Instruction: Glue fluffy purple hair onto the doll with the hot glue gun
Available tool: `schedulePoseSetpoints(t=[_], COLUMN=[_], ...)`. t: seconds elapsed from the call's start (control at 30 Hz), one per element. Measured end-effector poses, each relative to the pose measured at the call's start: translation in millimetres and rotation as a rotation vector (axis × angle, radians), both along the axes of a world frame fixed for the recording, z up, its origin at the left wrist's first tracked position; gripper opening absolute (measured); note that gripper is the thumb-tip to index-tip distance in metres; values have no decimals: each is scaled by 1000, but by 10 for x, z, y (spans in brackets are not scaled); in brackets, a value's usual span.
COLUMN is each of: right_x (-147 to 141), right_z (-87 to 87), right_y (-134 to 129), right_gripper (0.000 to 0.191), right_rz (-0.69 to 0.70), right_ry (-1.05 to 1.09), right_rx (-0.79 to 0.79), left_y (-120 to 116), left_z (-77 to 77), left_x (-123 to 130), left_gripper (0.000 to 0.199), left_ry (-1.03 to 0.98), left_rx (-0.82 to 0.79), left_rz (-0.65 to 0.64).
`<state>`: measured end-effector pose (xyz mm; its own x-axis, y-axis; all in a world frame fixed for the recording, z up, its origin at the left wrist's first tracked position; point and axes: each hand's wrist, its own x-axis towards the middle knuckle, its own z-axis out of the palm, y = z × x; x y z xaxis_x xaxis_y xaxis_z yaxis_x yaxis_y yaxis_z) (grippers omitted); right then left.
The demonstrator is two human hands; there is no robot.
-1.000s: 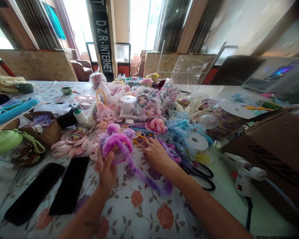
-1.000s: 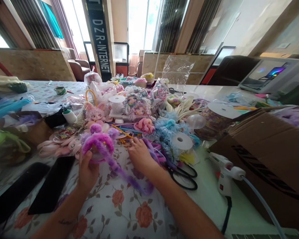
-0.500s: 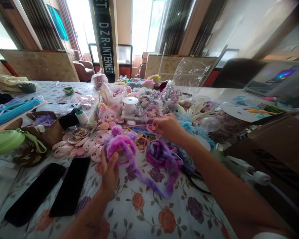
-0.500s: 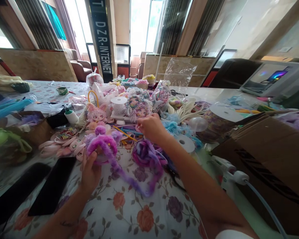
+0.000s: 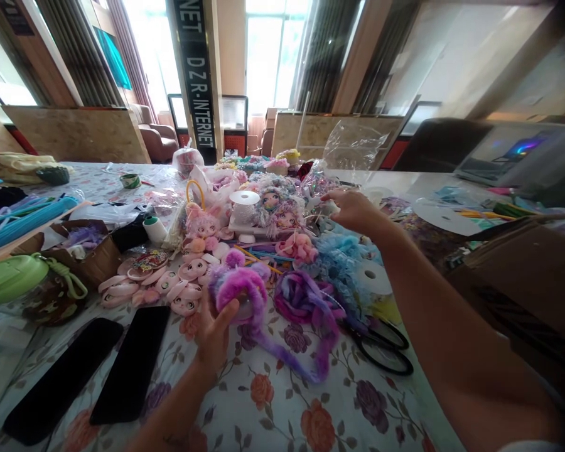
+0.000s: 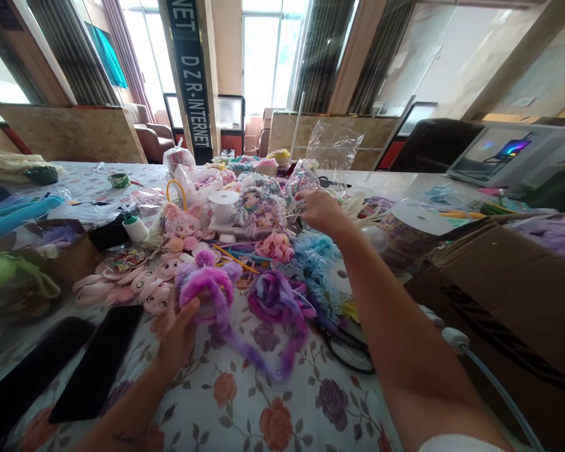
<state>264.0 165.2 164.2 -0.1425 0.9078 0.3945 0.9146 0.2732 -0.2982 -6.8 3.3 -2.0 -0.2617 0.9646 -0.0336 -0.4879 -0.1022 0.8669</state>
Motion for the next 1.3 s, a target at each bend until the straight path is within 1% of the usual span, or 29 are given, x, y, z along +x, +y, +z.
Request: schedulePoseSetpoints(t=[0.07,0.1,0.13,0.17,0.2,0.27,0.3,0.37,0.4,0.47,0.5,0.53,0.6,0.73,0.8,0.93,0.97,1.03,1.1,1.2,1.3], right_x=[-152,-247,-345,-441,-530,-679,-736,-820,-850,-893,-908,-919,-929,-894,-863,-854,-871,-922,-982,-1048,-1072], right_z=[-194,-329,-483,-650,-821,-1135,-1262,-1438,-1487,-1530,-1536,-1541,-1560,-1644,-1679,-1722,-1733,-1757,-1779,-1803,-1816], right_y=[-350,-555,-768,-976,-1170,-1484,-1596,-1728,-1758,-1770,-1764,-1756,-1743,-1729,-1723,-1737,-1751,-1790,-1833,-1880,-1895], right_gripper=[32,29,26,28,33,45,45,53,61,82,90,95,91,74,72,67,66,64,63,66,68], right_rz=[68,113,186,284,306,240,205,162,169,199,207,206,191,149,136,143,142,151,185,231,225], right_ry=[51,80,134,300,475,737,814,915,940,957,963,969,969,893,853,755,724,650,573,516,515], right_rx=[20,8,-33,-120,-181,-197,-219,-220,-244,-314,-349,-376,-382,-253,-202,-173,-152,-81,0,105,175], left_y=[-18,-28,-40,-52,-64,-85,-92,-101,-103,-103,-102,-100,-92,-56,-40,-56,-70,-102,-134,-176,-200], left_z=[-32,-44,-50,-49,-41,-14,-1,6,0,-25,-37,-45,-41,3,3,-41,-50,-61,-68,-93,-136], left_x=[7,12,17,23,30,46,55,74,83,99,105,111,119,124,119,111,114,127,145,170,181], left_gripper=[69,68,68,69,69,71,72,74,74,74,74,74,73,72,74,86,86,79,72,71,72], left_ry=[71,103,129,147,160,174,177,188,190,176,162,147,136,159,168,191,188,193,240,386,534], left_rx=[20,34,50,64,70,59,51,56,71,104,112,117,118,95,75,72,85,99,67,-20,-101], left_rz=[-39,-53,-69,-90,-118,-177,-193,-199,-196,-206,-220,-231,-248,-295,-325,-350,-355,-366,-326,-167,-33])
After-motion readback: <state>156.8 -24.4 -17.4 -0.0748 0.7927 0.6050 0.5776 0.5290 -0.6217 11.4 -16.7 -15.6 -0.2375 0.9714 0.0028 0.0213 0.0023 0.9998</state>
